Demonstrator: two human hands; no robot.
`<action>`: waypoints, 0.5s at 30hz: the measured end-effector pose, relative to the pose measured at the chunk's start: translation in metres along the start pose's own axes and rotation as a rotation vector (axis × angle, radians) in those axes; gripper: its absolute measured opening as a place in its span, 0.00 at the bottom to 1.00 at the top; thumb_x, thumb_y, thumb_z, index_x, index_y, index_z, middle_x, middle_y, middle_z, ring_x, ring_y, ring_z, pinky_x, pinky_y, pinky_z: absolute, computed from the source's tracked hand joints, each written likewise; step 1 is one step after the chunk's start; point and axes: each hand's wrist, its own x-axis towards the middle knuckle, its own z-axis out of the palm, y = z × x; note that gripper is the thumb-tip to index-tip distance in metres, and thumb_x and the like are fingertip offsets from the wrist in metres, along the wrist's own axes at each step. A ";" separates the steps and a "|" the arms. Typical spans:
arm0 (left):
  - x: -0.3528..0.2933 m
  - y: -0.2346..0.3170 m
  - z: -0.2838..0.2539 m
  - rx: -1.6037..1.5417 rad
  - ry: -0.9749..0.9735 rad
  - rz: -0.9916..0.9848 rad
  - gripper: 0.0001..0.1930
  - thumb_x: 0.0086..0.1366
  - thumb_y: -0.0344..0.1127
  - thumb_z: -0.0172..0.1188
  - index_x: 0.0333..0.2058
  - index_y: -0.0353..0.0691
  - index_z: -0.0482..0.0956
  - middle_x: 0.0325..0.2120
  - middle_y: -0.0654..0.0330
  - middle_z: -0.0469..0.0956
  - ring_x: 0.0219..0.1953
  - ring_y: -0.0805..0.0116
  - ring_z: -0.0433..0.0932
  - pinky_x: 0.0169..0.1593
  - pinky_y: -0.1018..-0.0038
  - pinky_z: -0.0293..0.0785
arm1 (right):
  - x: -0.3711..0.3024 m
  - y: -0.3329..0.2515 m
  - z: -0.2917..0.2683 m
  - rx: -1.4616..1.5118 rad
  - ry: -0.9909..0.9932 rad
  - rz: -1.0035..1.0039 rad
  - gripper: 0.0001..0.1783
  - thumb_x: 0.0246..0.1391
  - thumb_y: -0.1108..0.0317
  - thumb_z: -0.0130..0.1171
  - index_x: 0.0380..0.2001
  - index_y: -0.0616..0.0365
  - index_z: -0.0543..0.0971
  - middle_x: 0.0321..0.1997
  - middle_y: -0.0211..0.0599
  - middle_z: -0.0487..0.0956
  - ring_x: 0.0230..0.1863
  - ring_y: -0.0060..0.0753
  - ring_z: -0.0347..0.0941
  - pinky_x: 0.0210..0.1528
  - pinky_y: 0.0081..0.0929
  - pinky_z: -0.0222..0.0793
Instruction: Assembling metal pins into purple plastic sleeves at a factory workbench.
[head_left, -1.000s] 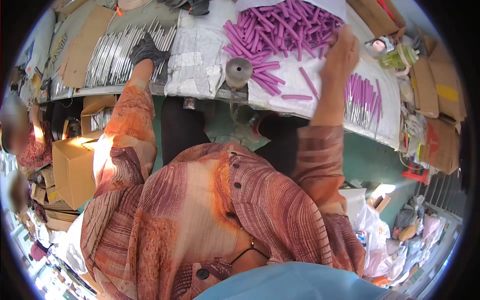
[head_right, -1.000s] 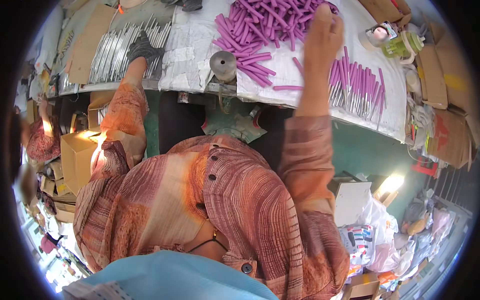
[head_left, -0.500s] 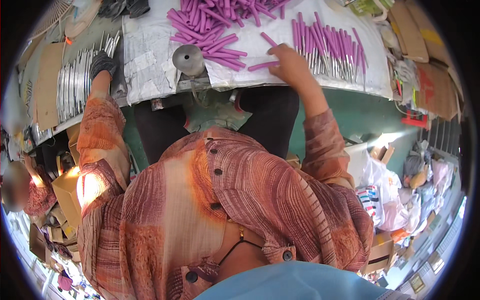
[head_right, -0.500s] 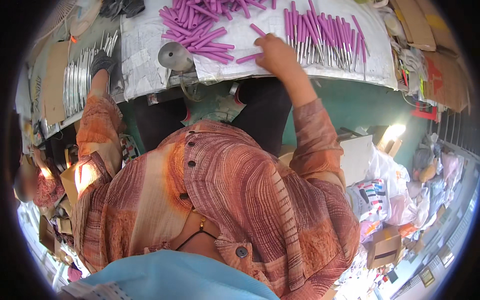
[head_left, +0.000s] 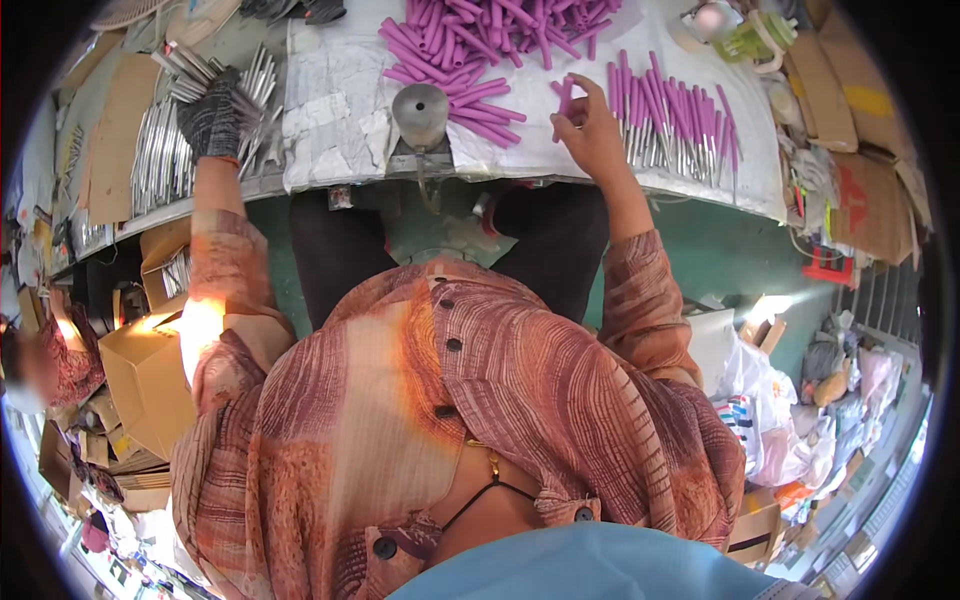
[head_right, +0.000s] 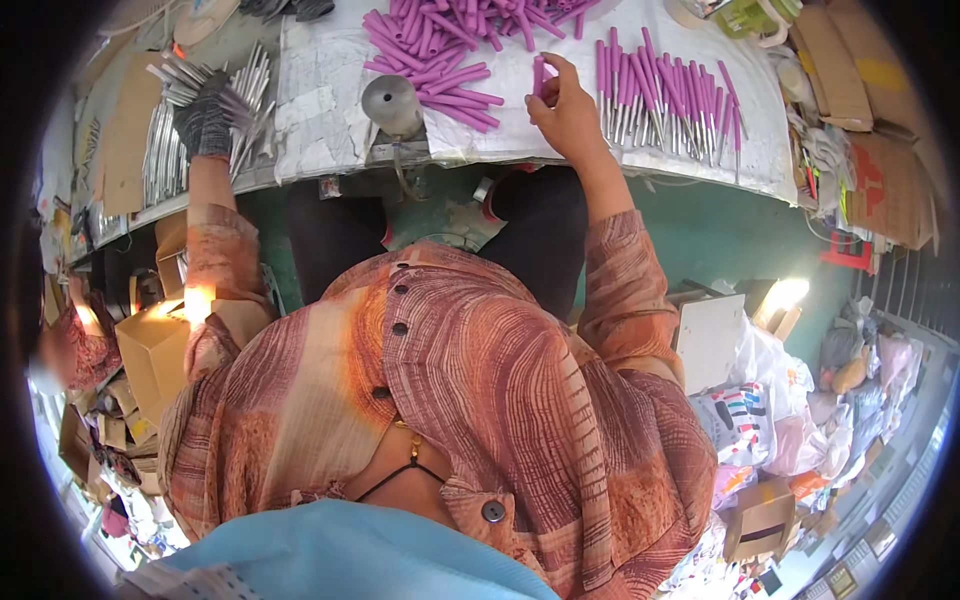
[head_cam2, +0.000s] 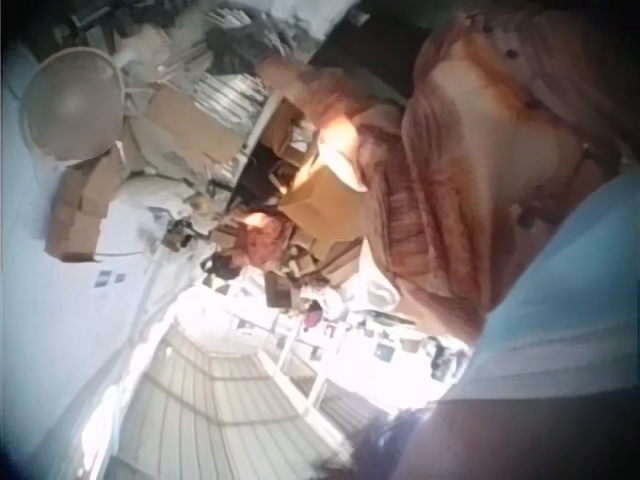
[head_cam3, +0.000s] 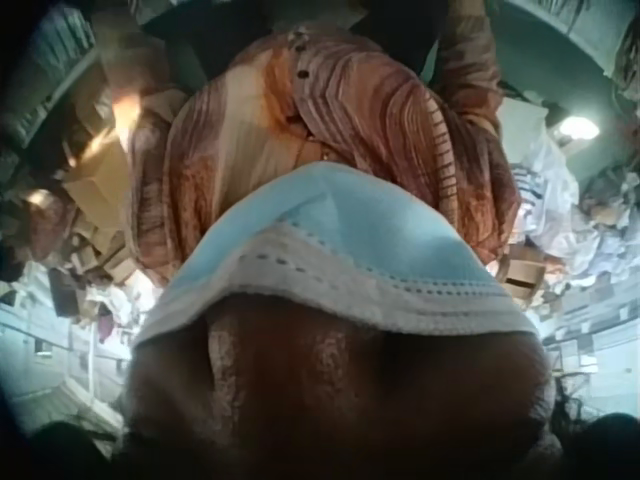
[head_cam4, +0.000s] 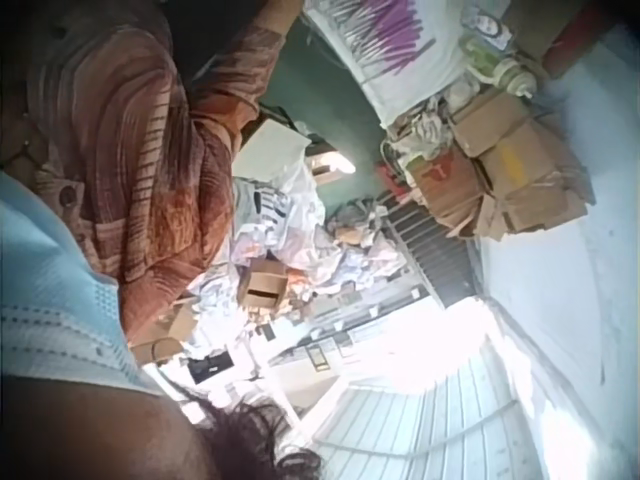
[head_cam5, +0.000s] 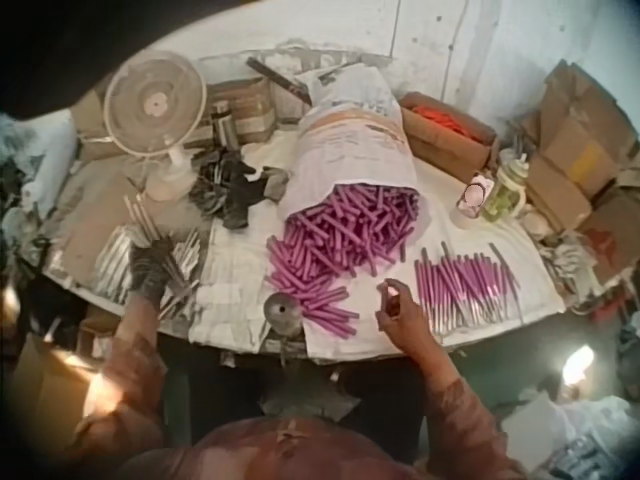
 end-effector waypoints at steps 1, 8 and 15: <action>-0.007 0.000 0.004 -0.532 -0.049 -0.166 0.16 0.52 0.38 0.62 0.36 0.33 0.75 0.30 0.50 0.78 0.30 0.58 0.78 0.38 0.67 0.73 | -0.001 -0.002 0.004 -0.014 0.062 -0.016 0.29 0.45 0.74 0.57 0.53 0.57 0.64 0.30 0.41 0.76 0.27 0.36 0.75 0.32 0.29 0.71; -0.080 -0.020 0.076 -0.020 0.173 -0.175 0.20 0.46 0.29 0.68 0.40 0.34 0.75 0.33 0.57 0.77 0.32 0.67 0.75 0.38 0.72 0.73 | -0.003 0.012 0.029 -0.150 0.273 -0.225 0.32 0.43 0.78 0.59 0.54 0.60 0.62 0.38 0.44 0.71 0.32 0.33 0.74 0.33 0.29 0.71; -0.092 0.055 0.065 -0.763 0.047 -0.482 0.09 0.48 0.22 0.64 0.31 0.34 0.76 0.24 0.59 0.76 0.27 0.66 0.76 0.31 0.71 0.75 | -0.013 -0.009 0.032 0.300 0.268 -0.119 0.41 0.44 0.76 0.61 0.59 0.59 0.51 0.38 0.47 0.71 0.29 0.28 0.73 0.30 0.24 0.70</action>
